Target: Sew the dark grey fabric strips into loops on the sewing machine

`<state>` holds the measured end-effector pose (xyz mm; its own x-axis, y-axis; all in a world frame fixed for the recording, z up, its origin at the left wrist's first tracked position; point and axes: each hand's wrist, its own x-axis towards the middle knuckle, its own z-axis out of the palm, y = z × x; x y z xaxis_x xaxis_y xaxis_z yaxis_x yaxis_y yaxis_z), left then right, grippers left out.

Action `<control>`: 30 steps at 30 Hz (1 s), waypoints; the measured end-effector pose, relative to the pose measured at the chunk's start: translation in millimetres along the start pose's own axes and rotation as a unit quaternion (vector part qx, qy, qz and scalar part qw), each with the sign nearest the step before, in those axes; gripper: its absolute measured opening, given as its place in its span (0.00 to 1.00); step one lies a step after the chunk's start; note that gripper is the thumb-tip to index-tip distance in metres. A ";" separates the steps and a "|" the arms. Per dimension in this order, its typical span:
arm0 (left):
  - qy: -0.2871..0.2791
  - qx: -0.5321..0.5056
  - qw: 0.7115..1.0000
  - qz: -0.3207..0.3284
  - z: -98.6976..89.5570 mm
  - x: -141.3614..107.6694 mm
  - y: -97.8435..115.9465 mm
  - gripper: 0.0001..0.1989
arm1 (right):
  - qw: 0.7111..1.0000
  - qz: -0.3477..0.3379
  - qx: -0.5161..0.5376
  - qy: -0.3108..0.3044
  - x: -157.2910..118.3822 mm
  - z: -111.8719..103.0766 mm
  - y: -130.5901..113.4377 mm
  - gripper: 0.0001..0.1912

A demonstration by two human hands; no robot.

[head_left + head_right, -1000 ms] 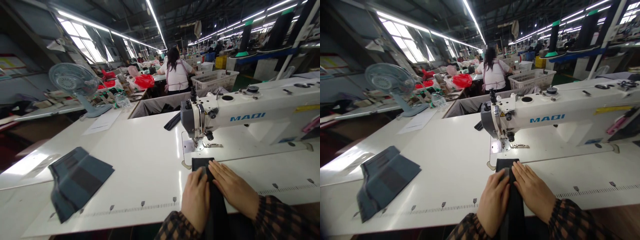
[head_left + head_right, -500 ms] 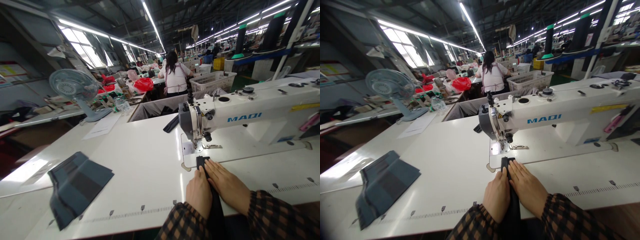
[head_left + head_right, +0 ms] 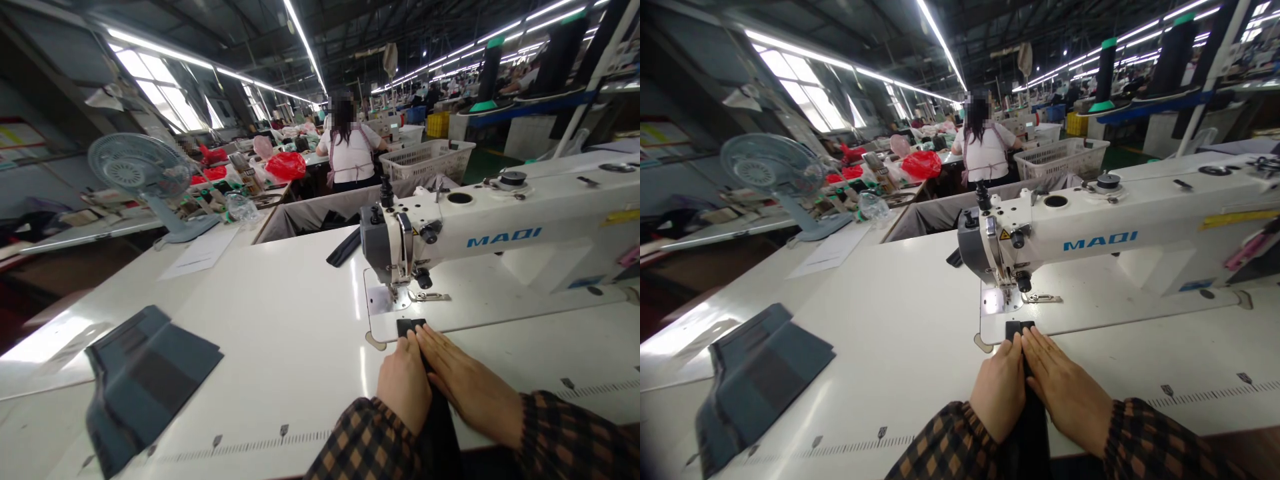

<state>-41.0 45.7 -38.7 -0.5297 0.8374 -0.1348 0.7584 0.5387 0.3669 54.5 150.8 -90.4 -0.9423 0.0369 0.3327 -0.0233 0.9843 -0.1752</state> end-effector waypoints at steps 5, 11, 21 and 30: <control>-0.008 0.028 0.999 -0.014 -8.0 8.9 -4.4 0.24 | 1.000 -0.020 -0.002 0.001 19.1 3.8 8.1 0.26; -0.009 0.048 0.999 -0.024 -15.8 31.0 -13.7 0.21 | 0.998 -0.057 -0.033 0.013 44.3 9.2 24.2 0.26; -0.012 0.032 0.999 -0.040 -16.6 46.1 -16.7 0.20 | 0.994 -0.067 -0.084 -0.004 58.4 5.4 32.1 0.25; -0.012 0.027 0.998 -0.048 -19.6 50.3 -16.3 0.19 | 0.993 -0.078 -0.090 0.022 62.0 8.0 36.7 0.25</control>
<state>-87.5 77.3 -33.5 -0.5920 0.7833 -0.1899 0.7244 0.6204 0.3007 -7.4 187.8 -83.6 -0.9165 -0.1154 0.3830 -0.1045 0.9933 0.0492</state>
